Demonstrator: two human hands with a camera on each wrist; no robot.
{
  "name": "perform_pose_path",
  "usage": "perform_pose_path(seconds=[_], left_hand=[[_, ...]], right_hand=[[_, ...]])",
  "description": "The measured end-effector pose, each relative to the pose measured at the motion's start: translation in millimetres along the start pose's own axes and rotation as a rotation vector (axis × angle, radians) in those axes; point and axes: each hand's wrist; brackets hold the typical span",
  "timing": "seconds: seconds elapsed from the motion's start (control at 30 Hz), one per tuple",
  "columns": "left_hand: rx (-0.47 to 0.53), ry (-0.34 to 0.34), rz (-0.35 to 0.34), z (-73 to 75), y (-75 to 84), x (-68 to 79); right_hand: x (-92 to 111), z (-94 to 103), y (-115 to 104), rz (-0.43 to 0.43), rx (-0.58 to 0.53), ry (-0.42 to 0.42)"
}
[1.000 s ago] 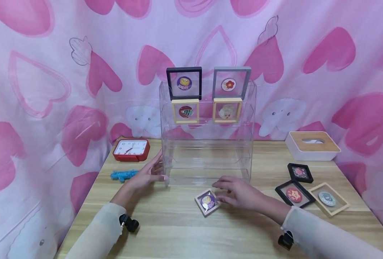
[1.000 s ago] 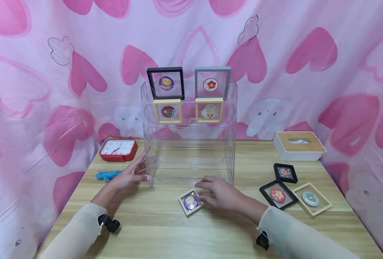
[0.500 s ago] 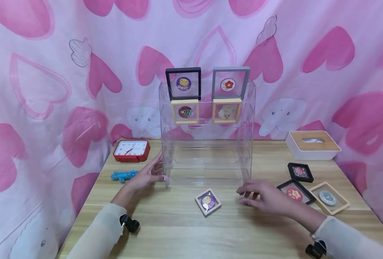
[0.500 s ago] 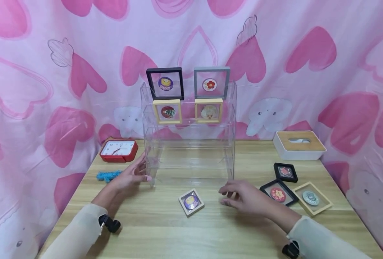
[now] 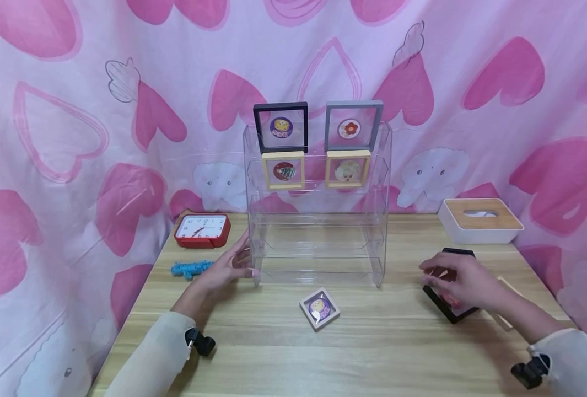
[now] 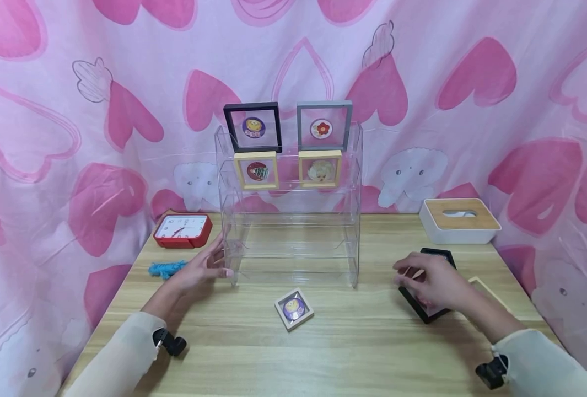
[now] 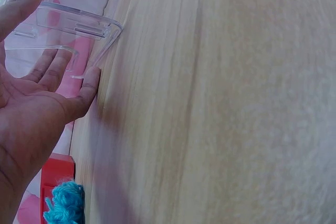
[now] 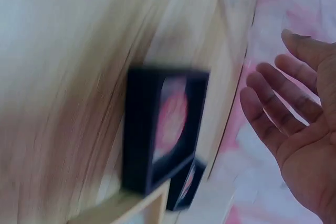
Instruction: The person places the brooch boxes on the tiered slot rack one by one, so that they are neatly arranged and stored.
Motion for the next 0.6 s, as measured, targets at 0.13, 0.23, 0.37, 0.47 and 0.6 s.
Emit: perform_pose_path(seconds=[0.13, 0.23, 0.37, 0.47, 0.6], left_hand=[[0.011, 0.008, 0.019, -0.2, 1.3, 0.3], [0.016, 0.01, 0.024, -0.4, 0.0, 0.8], [0.009, 0.011, 0.012, -0.1, -0.1, 1.8], [0.011, 0.004, 0.003, 0.1, 1.0, 2.2], [0.031, 0.0, 0.007, -1.4, 2.6, 2.1]], right_hand=[[6.1, 8.6, 29.3, -0.106, 0.139, 0.045], [9.9, 12.6, 51.2, -0.162, 0.223, 0.068], [12.4, 17.8, 77.3, -0.233, 0.288, 0.073], [13.7, 21.2, 93.3, -0.337, 0.292, 0.015], [15.2, 22.0, 109.2, -0.461, 0.276, -0.073]])
Point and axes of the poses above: each hand's wrist, its own x-axis away from the middle knuckle, its own z-axis out of the back of the hand, y = z × x, and after that the axes turned 8 degrees about x, right-handed
